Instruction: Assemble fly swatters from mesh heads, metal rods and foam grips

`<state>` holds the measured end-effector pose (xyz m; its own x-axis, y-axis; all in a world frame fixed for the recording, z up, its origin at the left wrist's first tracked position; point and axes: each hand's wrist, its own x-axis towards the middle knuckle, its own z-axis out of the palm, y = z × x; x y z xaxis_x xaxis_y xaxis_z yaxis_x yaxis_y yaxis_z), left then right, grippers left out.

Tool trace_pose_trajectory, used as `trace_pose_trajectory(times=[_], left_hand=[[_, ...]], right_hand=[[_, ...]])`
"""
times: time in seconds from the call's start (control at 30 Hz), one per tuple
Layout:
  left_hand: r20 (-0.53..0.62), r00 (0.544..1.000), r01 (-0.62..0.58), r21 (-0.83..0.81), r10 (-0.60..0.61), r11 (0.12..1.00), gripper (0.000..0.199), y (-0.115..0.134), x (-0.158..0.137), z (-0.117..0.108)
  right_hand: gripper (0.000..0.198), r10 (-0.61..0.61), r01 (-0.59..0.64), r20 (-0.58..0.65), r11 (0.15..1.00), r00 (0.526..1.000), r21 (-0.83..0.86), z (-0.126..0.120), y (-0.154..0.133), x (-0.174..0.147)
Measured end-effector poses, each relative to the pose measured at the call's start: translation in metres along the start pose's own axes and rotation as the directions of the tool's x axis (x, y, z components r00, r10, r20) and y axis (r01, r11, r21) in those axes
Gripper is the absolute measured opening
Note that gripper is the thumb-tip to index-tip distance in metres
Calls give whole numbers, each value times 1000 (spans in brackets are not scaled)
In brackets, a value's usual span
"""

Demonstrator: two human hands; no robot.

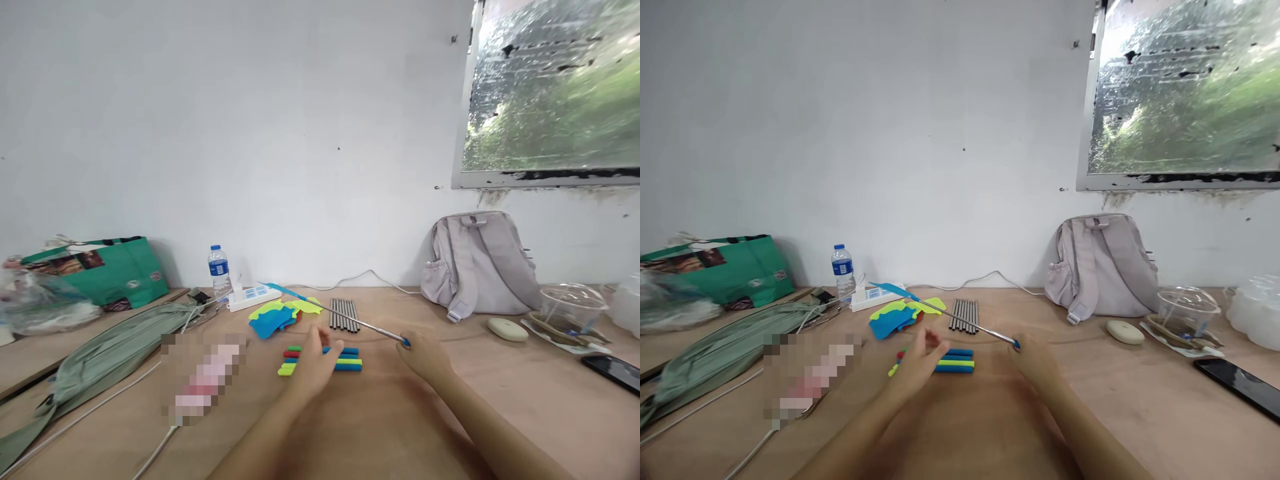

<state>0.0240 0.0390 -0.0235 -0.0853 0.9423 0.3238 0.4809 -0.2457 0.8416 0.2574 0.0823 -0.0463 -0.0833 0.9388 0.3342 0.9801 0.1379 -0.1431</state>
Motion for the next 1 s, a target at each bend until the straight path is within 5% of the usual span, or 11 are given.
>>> trace_pose_trajectory(times=[0.03, 0.1, 0.17, 0.23, 0.37, 0.6, 1.0], left_hand=[[96, 985, 160, -239, -140, 958, 20, 3, 1, 9], [198, 941, 337, -642, -276, 689, 20, 9, 10, 22], [160, 918, 302, -875, -364, 377, 20, 16, 24, 26], [61, 895, 176, -958, -442, 225, 30, 21, 37, 26], [-98, 852, 3, -981, -515, 192, 37, 23, 51, 23], [-194, 838, -128, -978, -509, 163, 40, 23, 53, 9], [-261, 814, -201, -965, -519, 170, 39, 9, 56, -29]], right_hand=[[21, 12, -13, 13, 999, 1000, 35, 0, -1, -1], [21, 10, -11, 25, 998, 1000, 56, 0, -4, -3], [19, 4, -6, 38, 999, 999, 47, 2, -8, -4], [19, -23, 22, 41, 999, 999, 34, 4, -12, -6], [21, -147, 147, -14, 989, 989, -23, 6, -16, -5], [20, -235, 204, -124, 953, 964, -224, -3, -6, 7], [24, -310, 183, -288, 900, 906, -395, -4, 73, 16]])
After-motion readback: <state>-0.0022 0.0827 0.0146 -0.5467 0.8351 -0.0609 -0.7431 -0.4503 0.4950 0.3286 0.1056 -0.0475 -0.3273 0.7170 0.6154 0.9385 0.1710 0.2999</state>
